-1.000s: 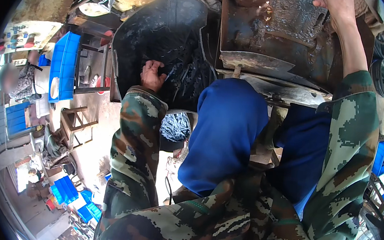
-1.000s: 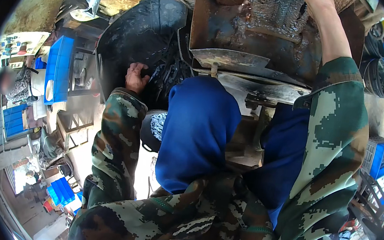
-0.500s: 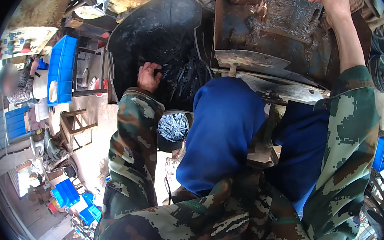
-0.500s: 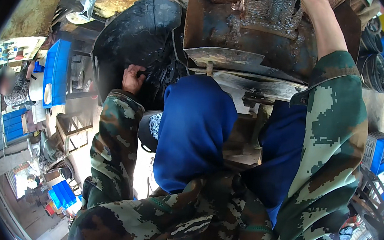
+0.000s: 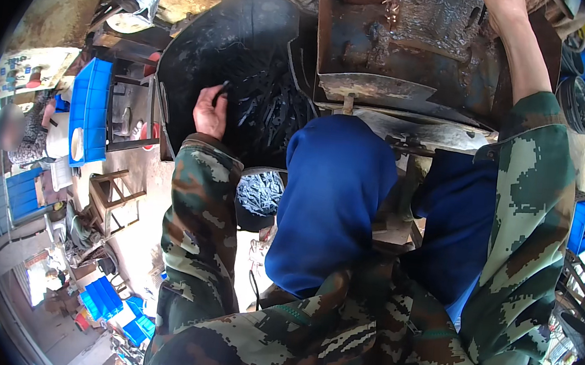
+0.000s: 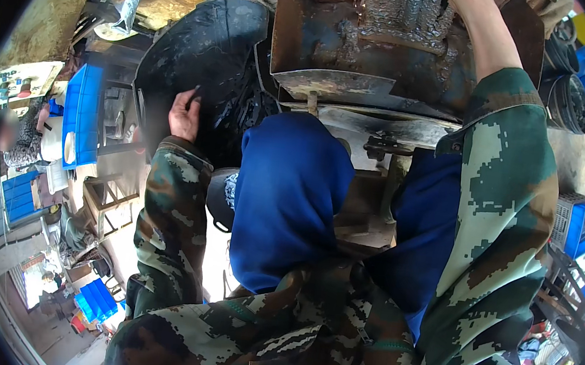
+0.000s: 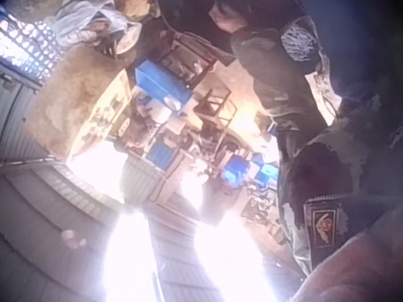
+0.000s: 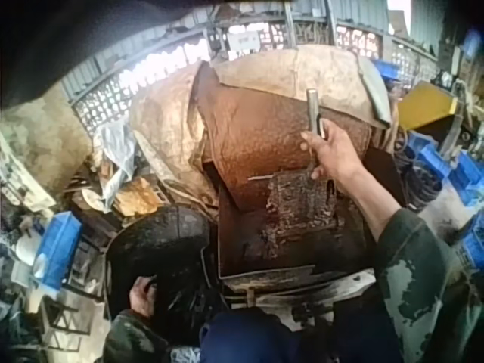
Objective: The recorder manually cleans and inspects small metal components using a scraping tool before placing them into a sorting tray.
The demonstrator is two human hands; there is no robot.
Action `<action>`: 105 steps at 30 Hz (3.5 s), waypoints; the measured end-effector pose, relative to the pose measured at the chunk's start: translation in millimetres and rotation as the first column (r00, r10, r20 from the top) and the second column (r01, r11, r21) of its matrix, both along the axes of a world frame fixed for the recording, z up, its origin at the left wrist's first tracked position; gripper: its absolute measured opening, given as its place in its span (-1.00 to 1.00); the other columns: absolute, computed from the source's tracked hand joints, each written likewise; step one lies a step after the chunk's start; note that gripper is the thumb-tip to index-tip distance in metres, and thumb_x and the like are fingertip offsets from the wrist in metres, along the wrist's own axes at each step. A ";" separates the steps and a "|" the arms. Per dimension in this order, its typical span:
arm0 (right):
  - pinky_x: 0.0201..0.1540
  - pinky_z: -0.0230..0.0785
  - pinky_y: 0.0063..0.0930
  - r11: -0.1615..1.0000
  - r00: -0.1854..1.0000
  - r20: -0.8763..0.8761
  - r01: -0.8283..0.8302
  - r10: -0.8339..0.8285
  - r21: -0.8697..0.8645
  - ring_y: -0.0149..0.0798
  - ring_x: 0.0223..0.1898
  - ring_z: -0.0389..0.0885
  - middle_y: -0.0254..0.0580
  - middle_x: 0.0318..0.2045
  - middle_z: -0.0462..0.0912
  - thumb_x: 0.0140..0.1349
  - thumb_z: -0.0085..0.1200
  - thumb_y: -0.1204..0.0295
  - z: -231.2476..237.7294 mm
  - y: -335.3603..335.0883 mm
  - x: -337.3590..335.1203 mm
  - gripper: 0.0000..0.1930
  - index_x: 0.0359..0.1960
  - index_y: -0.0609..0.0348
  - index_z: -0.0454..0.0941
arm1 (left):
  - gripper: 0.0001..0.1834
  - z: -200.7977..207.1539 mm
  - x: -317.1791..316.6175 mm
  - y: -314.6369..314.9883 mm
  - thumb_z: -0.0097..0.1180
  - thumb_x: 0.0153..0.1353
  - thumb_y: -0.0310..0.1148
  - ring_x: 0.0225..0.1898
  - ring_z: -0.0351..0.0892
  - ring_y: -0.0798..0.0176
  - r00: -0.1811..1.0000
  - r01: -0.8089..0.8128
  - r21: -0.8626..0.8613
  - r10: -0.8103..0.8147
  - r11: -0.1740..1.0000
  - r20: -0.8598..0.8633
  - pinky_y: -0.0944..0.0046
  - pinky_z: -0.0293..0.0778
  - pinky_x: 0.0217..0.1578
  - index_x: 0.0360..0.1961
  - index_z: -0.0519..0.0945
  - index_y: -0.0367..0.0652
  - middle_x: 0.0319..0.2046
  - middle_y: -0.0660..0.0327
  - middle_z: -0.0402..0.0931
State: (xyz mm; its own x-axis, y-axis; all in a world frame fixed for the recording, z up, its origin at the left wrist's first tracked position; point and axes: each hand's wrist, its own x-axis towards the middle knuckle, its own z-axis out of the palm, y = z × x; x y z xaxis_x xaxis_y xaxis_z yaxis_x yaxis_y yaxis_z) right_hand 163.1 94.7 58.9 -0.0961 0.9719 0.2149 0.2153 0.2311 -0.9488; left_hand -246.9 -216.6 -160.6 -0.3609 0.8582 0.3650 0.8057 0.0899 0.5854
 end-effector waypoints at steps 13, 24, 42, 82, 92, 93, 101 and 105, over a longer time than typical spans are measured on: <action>-0.69 0.44 -0.53 1.000 1.000 0.007 -0.015 0.016 -0.010 -0.44 -0.59 0.45 -0.31 -0.39 0.55 0.44 0.05 0.34 -1.4 -0.2 -1.2 -0.81 -0.05 0.14 0.41 | -0.79 59.2 7.2 10.2 -0.03 0.41 -0.35 -0.18 0.60 0.05 0.005 -0.334 0.068 -0.071 0.940 0.997 -0.02 0.62 -0.11 -0.02 0.52 -0.15 -0.26 0.15 0.53; -0.67 0.46 -0.53 0.998 1.000 0.001 -0.023 0.023 0.052 -0.41 -0.54 0.49 -0.27 -0.35 0.56 0.44 0.05 0.33 -1.1 -4.8 -2.2 -0.79 -0.06 0.17 0.41 | -0.72 42.6 29.7 9.6 0.24 0.23 -0.37 -0.54 0.34 0.38 -0.058 -0.108 -0.209 0.204 0.972 0.977 0.39 0.21 -0.62 -0.03 0.54 -0.10 -0.40 0.28 0.45; -0.65 0.48 -0.53 1.000 1.000 0.017 0.003 -0.003 -0.006 -0.41 -0.45 0.53 -0.27 -0.35 0.56 0.43 0.05 0.30 0.4 -2.5 -4.6 -0.79 -0.07 0.16 0.42 | -0.57 78.1 65.0 12.1 -0.09 0.27 -0.28 -0.63 0.20 0.42 0.136 0.101 -0.272 0.258 0.957 0.957 0.38 0.13 -0.63 0.12 0.53 -0.20 -0.47 0.31 0.41; -0.65 0.48 -0.52 0.998 0.998 0.044 -0.046 0.044 0.044 -0.44 -0.54 0.45 -0.31 -0.42 0.54 0.42 0.06 0.25 -10.5 4.8 2.0 -0.77 -0.13 0.13 0.42 | -0.69 38.2 81.0 -38.5 -0.02 0.45 -0.22 -0.68 0.22 0.53 0.270 0.371 -0.357 0.268 0.857 0.925 0.48 0.17 -0.68 0.06 0.51 -0.19 -0.56 0.38 0.37; -0.65 0.47 -0.50 1.000 0.999 0.047 -0.009 0.010 -0.005 -0.44 -0.55 0.46 -0.29 -0.40 0.55 0.42 0.07 0.26 -6.7 1.6 0.3 -0.76 -0.09 0.14 0.42 | -0.66 37.2 80.7 -37.1 -0.03 0.43 -0.21 -0.65 0.32 0.48 0.334 0.389 -0.384 0.260 0.838 0.906 0.46 0.26 -0.61 -0.01 0.56 -0.28 -0.55 0.32 0.47; -0.65 0.47 -0.50 0.999 0.998 0.051 -0.024 0.022 0.025 -0.43 -0.55 0.46 -0.29 -0.40 0.55 0.42 0.07 0.26 -7.4 2.0 0.5 -0.76 -0.08 0.14 0.42 | -0.66 36.2 80.0 -37.3 -0.03 0.43 -0.21 -0.65 0.32 0.48 0.334 0.390 -0.383 0.259 0.837 0.906 0.46 0.26 -0.61 -0.01 0.56 -0.28 -0.55 0.32 0.47; -0.65 0.47 -0.49 0.999 0.999 0.040 -0.034 0.032 0.035 -0.42 -0.55 0.47 -0.27 -0.39 0.55 0.42 0.07 0.26 -7.6 0.6 0.6 -0.76 -0.08 0.15 0.41 | -0.66 29.9 76.8 -38.7 -0.04 0.42 -0.25 -0.63 0.39 0.45 0.355 0.374 -0.381 0.249 0.845 0.901 0.44 0.34 -0.58 -0.04 0.56 -0.32 -0.55 0.28 0.52; -0.66 0.46 -0.49 0.998 0.998 0.040 -0.051 0.049 0.045 -0.43 -0.56 0.46 -0.27 -0.40 0.55 0.42 0.07 0.24 -11.4 4.4 2.5 -0.76 -0.10 0.14 0.41 | -0.65 31.2 77.7 -37.7 -0.03 0.42 -0.24 -0.62 0.41 0.43 0.350 0.289 -0.332 0.224 0.898 0.910 0.43 0.37 -0.59 -0.03 0.56 -0.34 -0.54 0.27 0.52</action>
State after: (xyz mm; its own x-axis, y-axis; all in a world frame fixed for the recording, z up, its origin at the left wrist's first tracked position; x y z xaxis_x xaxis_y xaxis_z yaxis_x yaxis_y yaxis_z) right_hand 165.6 99.1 47.6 -0.1533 0.9549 0.2544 0.2388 0.2856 -0.9281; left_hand -169.2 -254.4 -129.4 -0.2032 0.8280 -0.5226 -0.2140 0.4832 0.8489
